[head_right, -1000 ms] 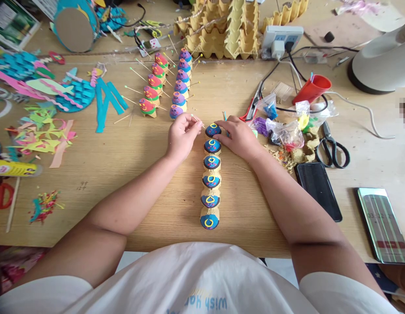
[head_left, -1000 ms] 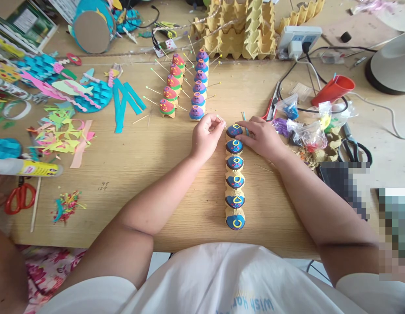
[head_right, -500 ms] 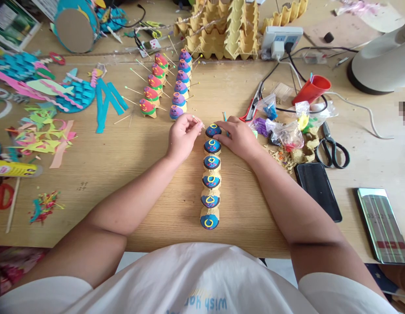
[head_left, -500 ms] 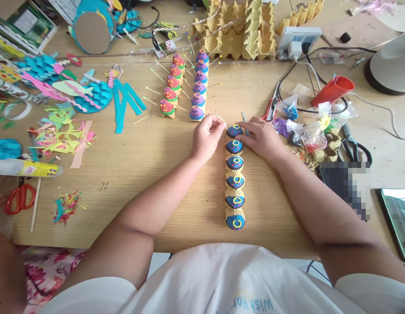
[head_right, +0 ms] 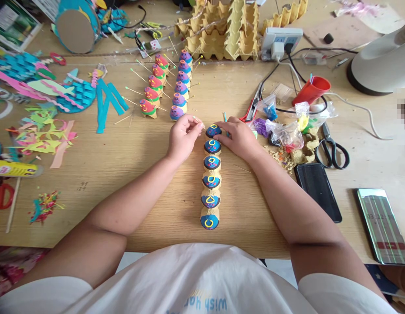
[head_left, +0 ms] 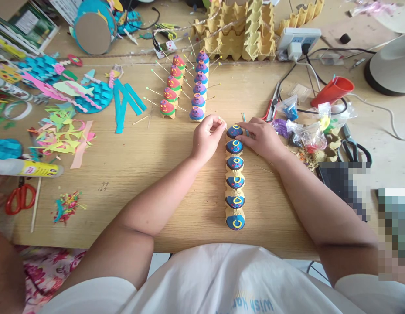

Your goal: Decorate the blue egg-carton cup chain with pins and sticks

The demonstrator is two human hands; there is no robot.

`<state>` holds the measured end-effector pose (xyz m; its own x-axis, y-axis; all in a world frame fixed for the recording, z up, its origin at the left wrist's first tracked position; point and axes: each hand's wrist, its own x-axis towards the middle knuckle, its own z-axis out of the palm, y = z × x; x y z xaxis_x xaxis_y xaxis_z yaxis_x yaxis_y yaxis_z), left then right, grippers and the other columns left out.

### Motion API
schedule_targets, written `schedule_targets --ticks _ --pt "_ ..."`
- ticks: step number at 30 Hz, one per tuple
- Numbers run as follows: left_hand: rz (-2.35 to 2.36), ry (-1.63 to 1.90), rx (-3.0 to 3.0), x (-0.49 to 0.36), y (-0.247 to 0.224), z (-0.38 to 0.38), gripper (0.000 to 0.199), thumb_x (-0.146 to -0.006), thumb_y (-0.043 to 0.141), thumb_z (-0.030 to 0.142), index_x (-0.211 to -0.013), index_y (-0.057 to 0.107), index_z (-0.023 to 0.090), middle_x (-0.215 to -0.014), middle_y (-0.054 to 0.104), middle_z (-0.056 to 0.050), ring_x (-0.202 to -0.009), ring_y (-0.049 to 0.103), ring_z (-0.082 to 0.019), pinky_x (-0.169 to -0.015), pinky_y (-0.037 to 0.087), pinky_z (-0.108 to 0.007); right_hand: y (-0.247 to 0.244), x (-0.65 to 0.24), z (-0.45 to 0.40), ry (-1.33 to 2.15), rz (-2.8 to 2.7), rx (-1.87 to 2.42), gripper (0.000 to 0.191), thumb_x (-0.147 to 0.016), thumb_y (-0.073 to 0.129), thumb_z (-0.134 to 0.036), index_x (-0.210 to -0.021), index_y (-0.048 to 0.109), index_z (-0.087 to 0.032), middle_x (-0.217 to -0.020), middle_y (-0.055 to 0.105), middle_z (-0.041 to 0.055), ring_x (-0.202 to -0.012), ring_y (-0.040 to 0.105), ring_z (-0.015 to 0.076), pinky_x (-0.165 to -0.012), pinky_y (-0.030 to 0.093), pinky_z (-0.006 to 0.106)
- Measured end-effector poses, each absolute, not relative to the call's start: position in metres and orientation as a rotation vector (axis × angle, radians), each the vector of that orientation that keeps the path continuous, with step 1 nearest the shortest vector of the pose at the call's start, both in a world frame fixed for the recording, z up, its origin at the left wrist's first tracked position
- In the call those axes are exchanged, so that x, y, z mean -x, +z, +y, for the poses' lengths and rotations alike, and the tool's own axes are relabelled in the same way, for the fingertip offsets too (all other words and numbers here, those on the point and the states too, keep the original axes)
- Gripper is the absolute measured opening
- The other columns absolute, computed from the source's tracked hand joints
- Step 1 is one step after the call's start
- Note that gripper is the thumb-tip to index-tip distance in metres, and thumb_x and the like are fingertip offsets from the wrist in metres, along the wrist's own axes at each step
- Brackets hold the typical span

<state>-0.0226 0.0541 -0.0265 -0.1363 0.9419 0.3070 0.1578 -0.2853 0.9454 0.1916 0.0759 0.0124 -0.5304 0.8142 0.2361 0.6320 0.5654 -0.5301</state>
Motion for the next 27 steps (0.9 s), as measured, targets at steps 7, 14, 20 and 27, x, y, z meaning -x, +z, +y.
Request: schedule_targets --ticks 7,14,20,27 --pt "1.268 1.493 -1.448 0.0216 -0.0265 0.0541 0.01 -0.096 0.07 0.028 -0.09 0.063 0.023 -0.094 0.076 0.0 -0.084 0.072 -0.01 -0.081 0.06 -0.022 0.0133 -0.1916 0.0756 0.535 -2.34 1.166 0.04 -0.094 0.068 -0.039 -0.126 0.082 -0.02 -0.091 0.066 0.0093 -0.084 0.059 0.0263 -0.08 0.045 0.036" --pt "1.281 1.485 -1.451 0.0218 -0.0271 0.0545 0.014 -0.097 0.071 0.032 -0.09 0.062 0.023 -0.095 0.076 0.0 -0.085 0.072 -0.011 -0.081 0.06 -0.022 0.0128 -0.1913 0.0754 0.531 -2.34 1.17 0.038 -0.094 0.068 -0.039 -0.124 0.082 -0.02 -0.091 0.067 0.0096 -0.083 0.058 0.0263 -0.08 0.045 0.037" --pt "1.277 1.476 -1.471 0.0228 -0.0274 0.0543 0.016 -0.098 0.071 0.036 -0.091 0.063 0.023 -0.095 0.076 -0.001 -0.086 0.073 -0.011 -0.082 0.06 -0.023 0.013 -0.1913 0.0751 0.537 -2.336 1.164 0.038 -0.094 0.068 -0.039 -0.124 0.082 -0.02 -0.091 0.067 0.0097 -0.083 0.058 0.0264 -0.079 0.045 0.037" --pt "1.252 1.5 -1.466 0.0223 -0.0272 0.0541 0.012 -0.096 0.071 0.029 -0.09 0.063 0.023 -0.093 0.076 0.0 -0.083 0.072 -0.011 -0.082 0.06 -0.024 0.0141 -0.1907 0.0751 0.52 -2.351 1.175 0.039 -0.095 0.067 -0.04 -0.124 0.082 -0.018 -0.09 0.067 0.0105 -0.084 0.059 0.0271 -0.08 0.045 0.037"
